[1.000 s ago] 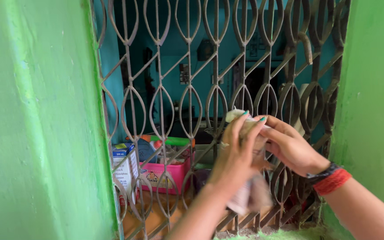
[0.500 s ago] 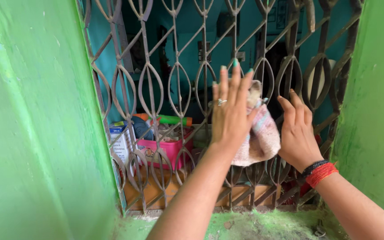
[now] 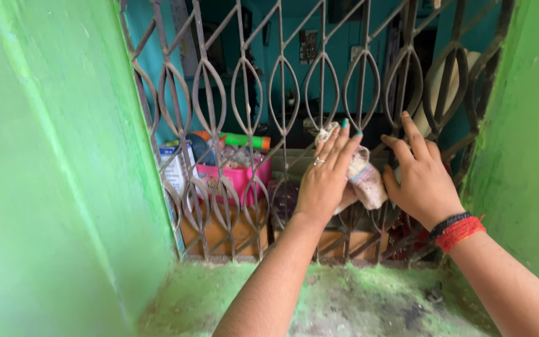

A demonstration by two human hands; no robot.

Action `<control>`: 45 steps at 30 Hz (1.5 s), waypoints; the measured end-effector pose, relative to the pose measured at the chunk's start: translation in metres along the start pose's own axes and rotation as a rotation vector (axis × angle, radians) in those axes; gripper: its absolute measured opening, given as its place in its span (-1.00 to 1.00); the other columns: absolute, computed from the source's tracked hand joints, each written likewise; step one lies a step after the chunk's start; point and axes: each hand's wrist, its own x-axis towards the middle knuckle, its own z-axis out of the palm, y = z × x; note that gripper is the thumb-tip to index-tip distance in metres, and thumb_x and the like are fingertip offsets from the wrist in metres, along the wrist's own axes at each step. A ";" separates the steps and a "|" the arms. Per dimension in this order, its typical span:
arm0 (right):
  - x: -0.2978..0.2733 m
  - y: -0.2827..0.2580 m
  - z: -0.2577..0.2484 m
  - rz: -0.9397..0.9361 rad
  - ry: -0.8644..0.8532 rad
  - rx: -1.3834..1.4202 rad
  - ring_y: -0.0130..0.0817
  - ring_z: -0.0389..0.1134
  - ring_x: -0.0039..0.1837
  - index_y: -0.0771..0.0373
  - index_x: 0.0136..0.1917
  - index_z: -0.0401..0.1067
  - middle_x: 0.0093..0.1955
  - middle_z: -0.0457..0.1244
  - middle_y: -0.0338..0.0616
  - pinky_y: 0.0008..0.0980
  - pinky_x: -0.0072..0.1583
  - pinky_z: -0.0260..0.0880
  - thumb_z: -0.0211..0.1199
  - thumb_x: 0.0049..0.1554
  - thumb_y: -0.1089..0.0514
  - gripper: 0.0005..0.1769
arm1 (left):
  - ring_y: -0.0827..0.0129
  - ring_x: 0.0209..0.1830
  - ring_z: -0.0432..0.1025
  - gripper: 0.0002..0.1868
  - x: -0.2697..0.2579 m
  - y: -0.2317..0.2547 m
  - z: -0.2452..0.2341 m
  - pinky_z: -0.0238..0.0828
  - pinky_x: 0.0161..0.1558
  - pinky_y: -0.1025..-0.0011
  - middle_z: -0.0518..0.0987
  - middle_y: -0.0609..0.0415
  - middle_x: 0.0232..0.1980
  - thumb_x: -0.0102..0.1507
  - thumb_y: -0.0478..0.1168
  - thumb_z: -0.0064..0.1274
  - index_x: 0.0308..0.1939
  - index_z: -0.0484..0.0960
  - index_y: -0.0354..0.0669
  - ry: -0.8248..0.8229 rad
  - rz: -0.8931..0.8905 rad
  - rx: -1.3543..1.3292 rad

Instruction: The person wipes down the metal slats and frame of a window grille with a cloth.

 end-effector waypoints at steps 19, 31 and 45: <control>-0.140 -0.010 0.007 0.668 -0.575 0.764 -0.36 0.45 -0.09 0.30 0.19 0.48 -0.09 0.46 -0.03 -0.36 -0.02 0.45 0.32 0.16 0.01 -0.59 | 0.04 0.19 0.52 -0.55 -0.120 0.075 0.024 0.39 0.18 0.18 0.57 -0.21 0.20 0.43 -0.13 -0.11 0.36 0.35 -0.24 0.368 -0.836 -0.509; -0.127 -0.014 0.011 1.003 0.029 1.563 -0.35 0.35 0.20 0.30 0.28 0.36 0.20 0.33 -0.16 -0.29 0.27 0.33 -0.02 0.39 -0.01 -0.62 | 0.27 -0.02 0.55 -0.53 -0.132 0.049 -0.008 0.47 -0.01 0.30 0.65 -0.01 0.00 0.24 -0.20 0.22 0.21 0.51 -0.14 0.117 -0.919 -0.491; -0.113 -0.140 0.113 0.732 -0.111 0.960 -0.51 0.33 0.13 0.34 0.37 0.40 0.12 0.36 -0.26 -0.48 0.15 0.33 0.25 0.18 0.15 -0.50 | 0.52 -0.21 0.45 -0.44 -0.164 -0.041 -0.045 0.45 -0.23 0.55 0.54 0.04 0.25 0.26 -0.45 -0.01 0.35 0.35 -0.07 0.163 -0.859 -1.019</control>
